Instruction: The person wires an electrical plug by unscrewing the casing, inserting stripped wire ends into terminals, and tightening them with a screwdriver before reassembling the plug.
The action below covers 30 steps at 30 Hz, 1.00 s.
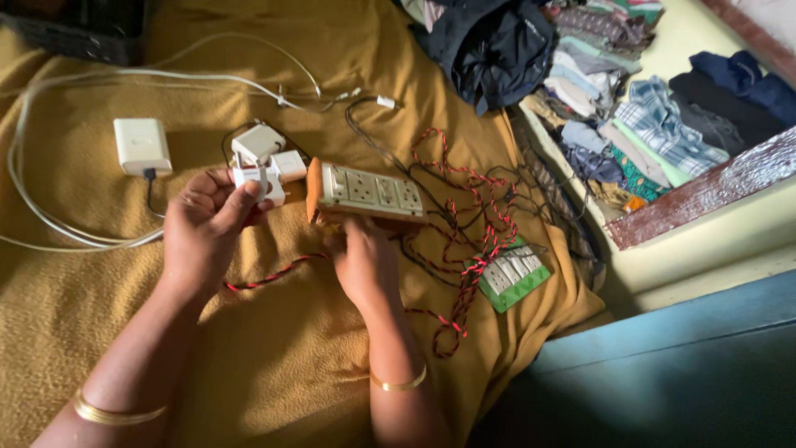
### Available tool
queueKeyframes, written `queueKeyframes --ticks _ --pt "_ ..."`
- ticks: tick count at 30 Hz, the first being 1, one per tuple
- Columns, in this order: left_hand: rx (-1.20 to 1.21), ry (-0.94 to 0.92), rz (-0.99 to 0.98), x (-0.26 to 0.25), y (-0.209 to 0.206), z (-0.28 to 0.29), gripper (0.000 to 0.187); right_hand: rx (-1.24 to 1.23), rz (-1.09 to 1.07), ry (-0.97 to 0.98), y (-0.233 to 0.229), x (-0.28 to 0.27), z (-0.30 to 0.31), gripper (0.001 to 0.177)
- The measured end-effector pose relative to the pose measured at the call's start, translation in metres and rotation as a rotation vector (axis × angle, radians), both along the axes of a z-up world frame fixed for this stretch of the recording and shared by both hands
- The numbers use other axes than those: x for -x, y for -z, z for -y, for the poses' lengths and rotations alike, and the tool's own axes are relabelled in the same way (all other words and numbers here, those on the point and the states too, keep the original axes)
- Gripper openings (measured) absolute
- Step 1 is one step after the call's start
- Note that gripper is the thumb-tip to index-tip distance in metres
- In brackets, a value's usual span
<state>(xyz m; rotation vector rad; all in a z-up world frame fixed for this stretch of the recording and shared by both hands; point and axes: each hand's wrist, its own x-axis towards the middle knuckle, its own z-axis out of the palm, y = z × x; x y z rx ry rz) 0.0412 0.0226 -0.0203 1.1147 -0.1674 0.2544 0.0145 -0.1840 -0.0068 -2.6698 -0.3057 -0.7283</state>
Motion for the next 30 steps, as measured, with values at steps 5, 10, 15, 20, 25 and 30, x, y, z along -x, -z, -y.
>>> queueKeyframes --ticks 5,10,15,20,25,30 --pt "0.001 -0.007 -0.106 -0.008 0.005 -0.002 0.019 -0.718 0.046 -0.288 -0.002 0.011 -0.012 0.029" --pt "-0.015 0.002 -0.114 -0.009 0.004 -0.004 0.02 -0.856 0.268 -0.547 0.008 0.021 -0.02 0.025" --pt "-0.04 -0.012 -0.142 -0.007 0.004 -0.004 0.021 -1.055 0.196 -0.631 0.016 0.027 -0.027 0.035" --pt "-0.133 -0.049 -0.11 0.003 -0.003 -0.002 0.019 -0.804 0.377 -0.662 0.012 0.03 -0.028 0.027" --pt "-0.159 -0.092 -0.126 0.008 -0.008 -0.001 0.017 -0.759 0.396 -0.62 0.006 0.031 -0.031 0.026" --pt "-0.206 -0.111 -0.068 0.009 -0.005 0.001 0.019 -0.668 0.409 -0.614 -0.001 0.032 -0.031 0.027"
